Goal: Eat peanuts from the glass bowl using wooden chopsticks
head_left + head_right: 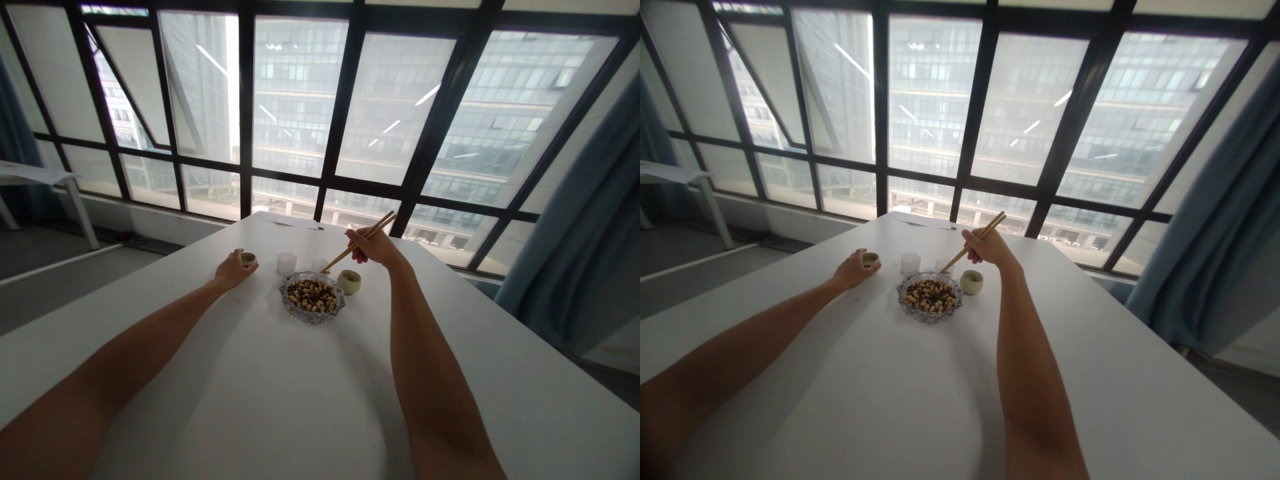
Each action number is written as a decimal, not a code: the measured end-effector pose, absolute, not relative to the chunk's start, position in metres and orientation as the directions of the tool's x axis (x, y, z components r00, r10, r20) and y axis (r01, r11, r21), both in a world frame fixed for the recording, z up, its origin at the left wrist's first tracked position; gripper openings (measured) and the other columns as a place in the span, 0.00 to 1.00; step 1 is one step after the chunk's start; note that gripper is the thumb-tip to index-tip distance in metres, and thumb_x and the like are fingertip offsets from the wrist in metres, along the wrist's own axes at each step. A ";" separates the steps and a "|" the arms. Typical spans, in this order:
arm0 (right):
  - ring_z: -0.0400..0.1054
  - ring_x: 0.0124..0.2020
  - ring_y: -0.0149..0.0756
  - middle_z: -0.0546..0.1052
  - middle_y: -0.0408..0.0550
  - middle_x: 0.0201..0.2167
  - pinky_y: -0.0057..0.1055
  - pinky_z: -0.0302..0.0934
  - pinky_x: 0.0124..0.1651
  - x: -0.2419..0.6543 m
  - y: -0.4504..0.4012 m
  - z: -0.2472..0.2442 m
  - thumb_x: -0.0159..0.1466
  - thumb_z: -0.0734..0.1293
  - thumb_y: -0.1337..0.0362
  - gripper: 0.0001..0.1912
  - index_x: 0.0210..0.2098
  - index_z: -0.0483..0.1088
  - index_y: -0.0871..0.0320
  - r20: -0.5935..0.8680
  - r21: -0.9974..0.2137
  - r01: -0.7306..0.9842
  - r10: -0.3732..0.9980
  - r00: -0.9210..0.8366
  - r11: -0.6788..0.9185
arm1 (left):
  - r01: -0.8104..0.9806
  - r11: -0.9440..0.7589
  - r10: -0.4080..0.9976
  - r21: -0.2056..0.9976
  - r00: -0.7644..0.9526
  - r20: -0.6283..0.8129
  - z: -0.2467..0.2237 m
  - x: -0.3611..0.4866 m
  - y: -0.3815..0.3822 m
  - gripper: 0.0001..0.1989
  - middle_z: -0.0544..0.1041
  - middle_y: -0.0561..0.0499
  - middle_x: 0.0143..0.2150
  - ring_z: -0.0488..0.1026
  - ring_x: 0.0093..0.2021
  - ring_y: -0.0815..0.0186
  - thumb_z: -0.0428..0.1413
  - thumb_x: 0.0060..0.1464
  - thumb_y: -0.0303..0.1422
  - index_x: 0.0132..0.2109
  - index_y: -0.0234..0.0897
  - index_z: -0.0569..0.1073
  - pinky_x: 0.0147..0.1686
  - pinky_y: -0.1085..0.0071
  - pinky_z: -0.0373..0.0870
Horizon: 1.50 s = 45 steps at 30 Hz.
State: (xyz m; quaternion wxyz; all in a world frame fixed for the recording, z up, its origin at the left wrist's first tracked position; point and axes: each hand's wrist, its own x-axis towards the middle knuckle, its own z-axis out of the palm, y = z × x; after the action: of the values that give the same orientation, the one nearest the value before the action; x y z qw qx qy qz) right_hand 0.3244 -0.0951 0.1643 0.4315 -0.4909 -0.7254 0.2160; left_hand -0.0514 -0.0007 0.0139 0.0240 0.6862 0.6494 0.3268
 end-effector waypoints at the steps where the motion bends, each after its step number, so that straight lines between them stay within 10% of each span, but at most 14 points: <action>1: 0.66 0.11 0.28 0.74 0.48 0.14 0.22 0.60 0.13 0.324 -0.095 0.164 0.61 0.69 0.42 0.27 0.24 0.72 0.62 0.413 -0.738 0.524 0.899 -0.146 0.425 | 0.852 -0.186 0.896 0.489 -0.056 0.439 0.010 -0.052 0.002 0.38 0.70 0.32 0.60 0.71 0.57 0.46 0.58 0.52 0.50 0.63 0.31 0.61 0.56 0.54 0.67; 8: 0.66 0.12 0.28 0.74 0.47 0.13 0.22 0.59 0.13 0.323 -0.093 0.166 0.58 0.69 0.37 0.31 0.24 0.72 0.61 0.471 -0.740 0.474 0.870 -0.142 0.478 | 0.763 -0.570 0.676 0.304 0.225 0.702 -0.006 -0.046 0.007 0.35 0.68 0.38 0.57 0.66 0.60 0.49 0.65 0.44 0.39 0.58 0.34 0.64 0.62 0.54 0.64; 23: 0.65 0.12 0.28 0.73 0.46 0.14 0.23 0.57 0.14 0.298 -0.113 0.182 0.57 0.67 0.34 0.32 0.25 0.71 0.60 0.559 -0.715 0.406 0.814 -0.158 0.569 | 0.666 -0.710 0.533 0.228 0.297 0.792 0.006 -0.029 -0.017 0.34 0.69 0.39 0.57 0.67 0.59 0.51 0.64 0.49 0.48 0.58 0.37 0.65 0.62 0.55 0.65; 34: 0.66 0.12 0.28 0.74 0.47 0.14 0.23 0.59 0.13 0.315 -0.100 0.171 0.58 0.68 0.37 0.30 0.24 0.71 0.61 0.514 -0.735 0.455 0.851 -0.110 0.503 | 0.787 -0.163 0.882 0.595 -0.154 0.445 0.005 -0.048 0.000 0.35 0.73 0.39 0.56 0.74 0.53 0.51 0.59 0.46 0.56 0.54 0.37 0.70 0.51 0.61 0.71; 45: 0.66 0.10 0.28 0.74 0.48 0.12 0.21 0.60 0.12 0.322 -0.100 0.167 0.63 0.72 0.54 0.22 0.18 0.71 0.60 0.161 -0.737 0.625 0.965 -0.208 0.258 | 0.883 -0.412 0.823 0.225 0.255 0.507 0.035 0.008 0.017 0.36 0.71 0.34 0.62 0.67 0.62 0.43 0.56 0.54 0.52 0.63 0.34 0.65 0.62 0.50 0.57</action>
State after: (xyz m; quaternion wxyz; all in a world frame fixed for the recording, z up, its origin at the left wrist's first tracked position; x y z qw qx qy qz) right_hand 0.3216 -0.1000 0.1666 0.3135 -0.5456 -0.7285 0.2708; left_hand 0.0081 0.0174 0.0354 -0.0523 0.7905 0.5397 0.2850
